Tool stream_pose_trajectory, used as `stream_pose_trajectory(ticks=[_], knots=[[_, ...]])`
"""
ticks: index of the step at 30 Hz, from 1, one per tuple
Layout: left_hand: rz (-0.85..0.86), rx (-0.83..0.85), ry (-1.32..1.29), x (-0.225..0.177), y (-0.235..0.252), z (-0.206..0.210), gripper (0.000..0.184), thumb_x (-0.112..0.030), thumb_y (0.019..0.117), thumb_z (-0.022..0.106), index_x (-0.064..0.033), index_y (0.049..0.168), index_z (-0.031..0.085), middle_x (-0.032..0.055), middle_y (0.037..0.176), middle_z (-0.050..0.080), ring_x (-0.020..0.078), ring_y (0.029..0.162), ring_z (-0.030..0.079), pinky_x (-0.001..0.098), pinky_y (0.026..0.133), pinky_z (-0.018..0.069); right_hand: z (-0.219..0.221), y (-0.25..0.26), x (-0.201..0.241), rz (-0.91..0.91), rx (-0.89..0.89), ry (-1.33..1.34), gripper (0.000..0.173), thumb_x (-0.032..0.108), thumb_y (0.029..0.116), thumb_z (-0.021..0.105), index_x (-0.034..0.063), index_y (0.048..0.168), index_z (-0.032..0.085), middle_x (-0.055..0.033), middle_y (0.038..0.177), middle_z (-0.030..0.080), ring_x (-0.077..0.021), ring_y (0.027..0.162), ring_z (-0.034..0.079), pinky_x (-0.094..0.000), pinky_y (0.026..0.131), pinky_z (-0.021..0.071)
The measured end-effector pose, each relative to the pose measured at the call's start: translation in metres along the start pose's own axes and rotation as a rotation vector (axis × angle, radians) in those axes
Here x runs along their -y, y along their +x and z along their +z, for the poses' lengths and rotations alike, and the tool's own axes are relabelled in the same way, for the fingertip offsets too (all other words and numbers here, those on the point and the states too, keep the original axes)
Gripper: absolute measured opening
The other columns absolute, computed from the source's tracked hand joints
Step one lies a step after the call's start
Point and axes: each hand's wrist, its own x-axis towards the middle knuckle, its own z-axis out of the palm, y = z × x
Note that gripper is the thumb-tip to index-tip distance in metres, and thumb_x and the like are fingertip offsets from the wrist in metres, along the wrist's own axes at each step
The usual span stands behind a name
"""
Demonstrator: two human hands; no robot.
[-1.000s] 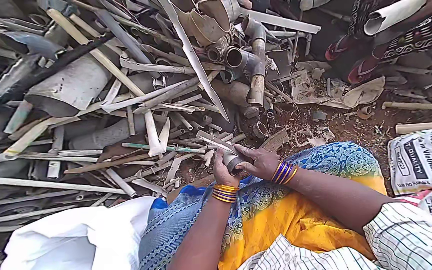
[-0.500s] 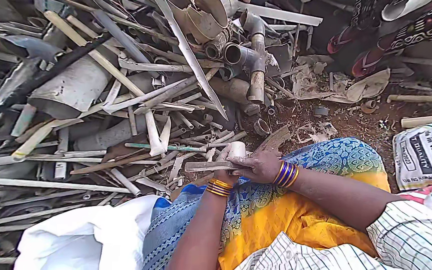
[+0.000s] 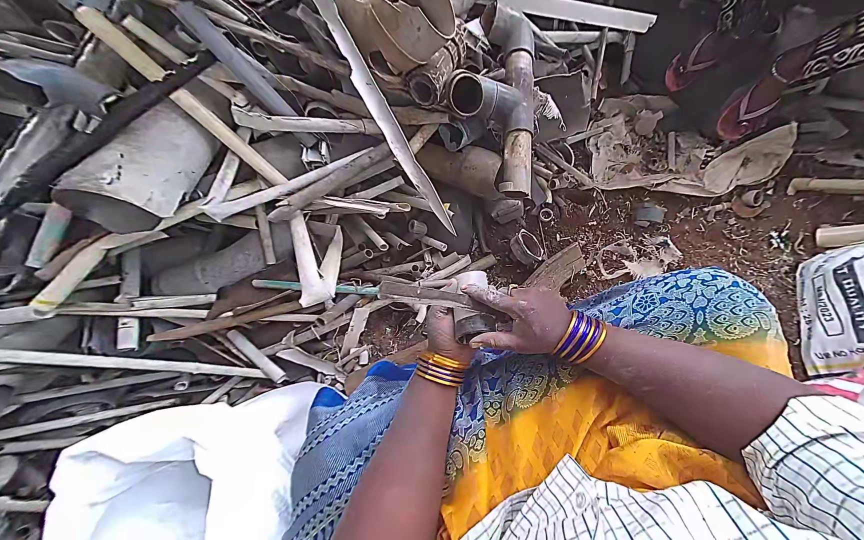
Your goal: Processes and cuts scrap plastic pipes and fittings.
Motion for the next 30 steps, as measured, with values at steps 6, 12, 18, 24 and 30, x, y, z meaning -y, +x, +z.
stream_pose_trajectory(ticks=[6, 12, 18, 24, 30], knots=[[0.015, -0.061, 0.002, 0.0, 0.003, 0.004, 0.043, -0.027, 0.1107, 0.027, -0.0146, 0.092, 0.064, 0.0028, 0.08, 0.073, 0.011, 0.073, 0.072, 0.0287, 0.067, 0.0612, 0.003, 0.002, -0.003, -0.018, -0.018, -0.025, 0.058, 0.046, 0.101, 0.056, 0.0121, 0.148, 0.057, -0.0189, 0.083, 0.071, -0.0367, 0.072, 0.069, -0.0538, 0.062, 0.0527], [0.154, -0.106, 0.036, 0.003, 0.003, 0.007, 0.04, -0.025, 0.1093, 0.029, -0.0111, 0.094, 0.063, 0.0041, 0.081, 0.072, 0.0116, 0.074, 0.072, 0.0276, 0.064, 0.061, 0.006, 0.001, 0.002, 0.014, -0.021, 0.024, 0.047, 0.034, 0.104, 0.053, 0.0114, 0.144, 0.062, -0.0203, 0.084, 0.072, -0.0399, 0.077, 0.07, -0.0566, 0.066, 0.0531], [0.222, -0.207, 0.042, 0.002, 0.008, 0.003, 0.047, -0.038, 0.1108, 0.02, -0.0113, 0.108, 0.058, 0.0041, 0.087, 0.068, 0.0119, 0.075, 0.069, 0.0281, 0.065, 0.0597, 0.01, -0.001, 0.0, -0.049, -0.061, -0.034, 0.056, 0.047, 0.0974, 0.062, 0.0151, 0.144, 0.062, -0.0178, 0.08, 0.07, -0.0362, 0.07, 0.068, -0.0533, 0.059, 0.0519], [0.252, -0.186, -0.044, -0.003, 0.003, 0.011, 0.04, -0.032, 0.1098, 0.024, -0.0133, 0.103, 0.058, 0.0033, 0.085, 0.071, 0.0134, 0.081, 0.071, 0.0348, 0.071, 0.0618, -0.001, 0.004, 0.002, 0.147, 0.068, 0.165, 0.093, 0.064, 0.086, 0.069, 0.0137, 0.159, 0.041, -0.0201, 0.094, 0.072, -0.0351, 0.083, 0.068, -0.0574, 0.076, 0.0531], [0.23, -0.088, -0.017, -0.003, 0.004, 0.001, 0.028, -0.03, 0.1024, 0.04, -0.0114, 0.102, 0.061, 0.0061, 0.088, 0.072, 0.0162, 0.082, 0.072, 0.0372, 0.071, 0.0618, 0.007, 0.001, -0.006, -0.039, -0.078, 0.097, 0.062, 0.037, 0.1016, 0.039, 0.0039, 0.153, 0.048, -0.0188, 0.091, 0.072, -0.034, 0.076, 0.07, -0.0533, 0.066, 0.0544]])
